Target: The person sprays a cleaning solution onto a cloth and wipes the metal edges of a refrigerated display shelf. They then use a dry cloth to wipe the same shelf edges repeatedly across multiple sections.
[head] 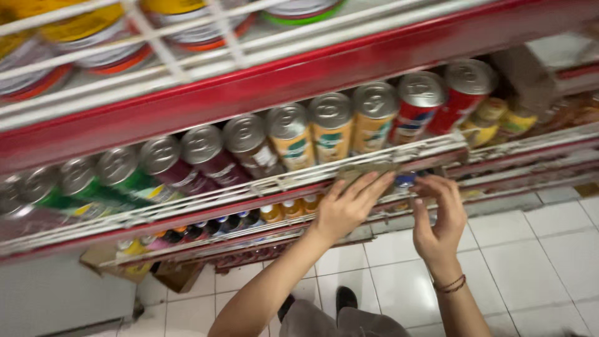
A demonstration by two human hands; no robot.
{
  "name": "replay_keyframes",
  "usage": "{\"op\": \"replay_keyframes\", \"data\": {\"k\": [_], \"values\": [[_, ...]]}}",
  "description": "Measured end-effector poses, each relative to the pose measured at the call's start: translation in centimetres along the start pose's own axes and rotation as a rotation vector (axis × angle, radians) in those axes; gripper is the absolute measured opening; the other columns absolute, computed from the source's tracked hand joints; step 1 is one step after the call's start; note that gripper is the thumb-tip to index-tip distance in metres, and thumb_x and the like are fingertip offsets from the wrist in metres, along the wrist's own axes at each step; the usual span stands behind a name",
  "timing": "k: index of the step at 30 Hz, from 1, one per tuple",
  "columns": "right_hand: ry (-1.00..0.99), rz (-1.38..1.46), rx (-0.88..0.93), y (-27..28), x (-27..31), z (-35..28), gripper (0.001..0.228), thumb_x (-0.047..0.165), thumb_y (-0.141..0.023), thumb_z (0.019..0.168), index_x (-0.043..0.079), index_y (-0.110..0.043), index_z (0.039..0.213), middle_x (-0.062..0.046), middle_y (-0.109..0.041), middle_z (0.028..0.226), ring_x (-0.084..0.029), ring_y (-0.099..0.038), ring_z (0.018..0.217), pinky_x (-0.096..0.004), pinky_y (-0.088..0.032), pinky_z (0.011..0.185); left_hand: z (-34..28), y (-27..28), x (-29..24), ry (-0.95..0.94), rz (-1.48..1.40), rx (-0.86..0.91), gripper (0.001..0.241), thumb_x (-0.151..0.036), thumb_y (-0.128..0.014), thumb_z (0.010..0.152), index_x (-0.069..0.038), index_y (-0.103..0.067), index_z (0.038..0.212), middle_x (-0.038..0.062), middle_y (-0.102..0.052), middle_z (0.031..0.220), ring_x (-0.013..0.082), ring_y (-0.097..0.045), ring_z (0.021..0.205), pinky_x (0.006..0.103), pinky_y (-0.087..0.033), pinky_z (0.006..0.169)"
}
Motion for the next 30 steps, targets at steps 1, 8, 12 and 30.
{"op": "replay_keyframes", "data": {"k": [1, 8, 12, 30], "values": [[0.007, 0.025, 0.024, -1.0, 0.6, -0.1, 0.028, -0.004, -0.059, 0.093, -0.001, -0.064, 0.12, -0.015, -0.061, 0.122, -0.023, -0.066, 0.104, -0.031, -0.052, 0.093, -1.6, 0.3, 1.4, 0.022, 0.019, -0.008, 0.05, -0.041, -0.051, 0.109, -0.032, -0.052, 0.158, -0.015, -0.038, 0.166, 0.009, -0.028, 0.156, 0.0527, 0.009, 0.13], [0.123, 0.203, 0.296, -10.5, 7.0, -1.9, 0.033, -0.004, -0.062, 0.085, 0.0, -0.065, 0.117, -0.015, -0.065, 0.115, -0.029, -0.067, 0.106, -0.037, -0.053, 0.095, -11.7, 2.3, 8.3, 0.059, 0.104, 0.072, 0.05, -0.041, -0.054, 0.107, -0.032, -0.054, 0.156, -0.017, -0.041, 0.163, 0.0114, -0.022, 0.157, 0.0558, 0.013, 0.128], [0.249, 0.303, 0.451, -16.1, 11.5, -3.7, 0.032, -0.002, -0.064, 0.085, 0.0, -0.065, 0.117, -0.018, -0.064, 0.119, -0.035, -0.066, 0.113, -0.039, -0.053, 0.098, -16.7, 3.3, 12.2, 0.105, 0.038, 0.145, 0.053, -0.042, -0.059, 0.104, -0.028, -0.054, 0.155, -0.015, -0.044, 0.163, 0.0127, -0.023, 0.157, 0.0534, 0.004, 0.128], [0.43, 0.282, 0.695, -35.7, 24.5, -9.9, 0.034, 0.002, -0.069, 0.082, 0.005, -0.069, 0.115, -0.014, -0.065, 0.118, -0.032, -0.063, 0.109, -0.042, -0.049, 0.096, -42.7, 13.3, 35.3, 0.351, 0.171, 0.339, 0.052, -0.024, -0.057, 0.097, -0.033, -0.061, 0.148, -0.012, -0.05, 0.156, 0.0195, -0.04, 0.148, 0.0569, -0.027, 0.124]]}}
Point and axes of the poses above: each hand's wrist, its own z-axis towards the middle knuckle, its own y-axis out of the back of the hand, x = y × z, the point moved 1 cm from there along z, towards the middle knuckle
